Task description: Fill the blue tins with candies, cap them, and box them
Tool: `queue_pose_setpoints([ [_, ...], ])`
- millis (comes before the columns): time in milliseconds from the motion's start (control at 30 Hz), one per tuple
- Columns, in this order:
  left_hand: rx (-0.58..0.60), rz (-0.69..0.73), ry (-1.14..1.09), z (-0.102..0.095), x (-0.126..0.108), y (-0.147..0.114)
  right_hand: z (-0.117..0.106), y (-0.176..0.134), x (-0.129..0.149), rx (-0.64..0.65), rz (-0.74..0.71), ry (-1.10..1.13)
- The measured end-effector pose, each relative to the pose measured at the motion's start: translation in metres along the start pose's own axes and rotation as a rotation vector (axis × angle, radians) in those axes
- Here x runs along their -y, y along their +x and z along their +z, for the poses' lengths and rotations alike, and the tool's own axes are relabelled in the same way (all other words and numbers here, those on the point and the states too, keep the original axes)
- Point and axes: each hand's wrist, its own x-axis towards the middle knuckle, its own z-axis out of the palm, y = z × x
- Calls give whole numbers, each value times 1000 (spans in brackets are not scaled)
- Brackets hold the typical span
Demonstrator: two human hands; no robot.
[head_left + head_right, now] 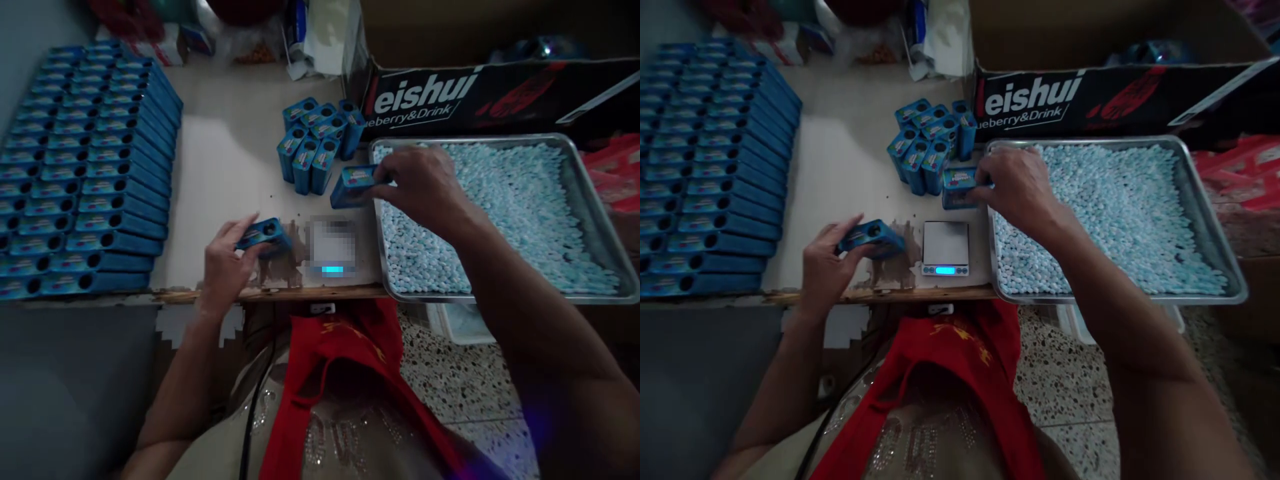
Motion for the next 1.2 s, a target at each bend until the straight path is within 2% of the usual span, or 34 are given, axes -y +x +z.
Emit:
queue_pose_setpoints([
  [133, 17, -50, 140, -52, 35, -23, 10, -40, 26, 95, -63, -58],
  [267, 102, -70, 248, -100, 49, -42, 37, -61, 34, 83, -138, -128],
  [333, 126, -69, 321, -121, 55, -46, 43, -65, 34, 77, -157, -110],
  [400, 139, -81, 405, -139, 63, -47, 42, -69, 33, 80, -110, -71],
  [500, 184, -126, 486, -159, 77, -46, 32, -74, 34, 51, 87, 18],
  [600, 233, -132, 490, -169, 92, -49, 25, -78, 34, 28, 253, 116],
  [733, 174, -86, 482, -175, 108, -59, 23, -82, 23, 9, 324, 214],
  [833, 157, -71, 533, -179, 109, -65, 23, -84, 7, -89, 395, 241],
  [933, 255, -133, 604, -186, 100, -69, 30, -87, -21, -178, 485, 240],
  [1000, 306, -176, 621, -189, 94, -71, 41, -91, -47, -164, 484, 179],
  [1067, 308, -191, 634, -189, 91, -72, 55, -97, -76, -105, 437, 139],
  [1200, 308, -172, 662, -184, 89, -70, 84, -122, -121, -33, 246, 100],
])
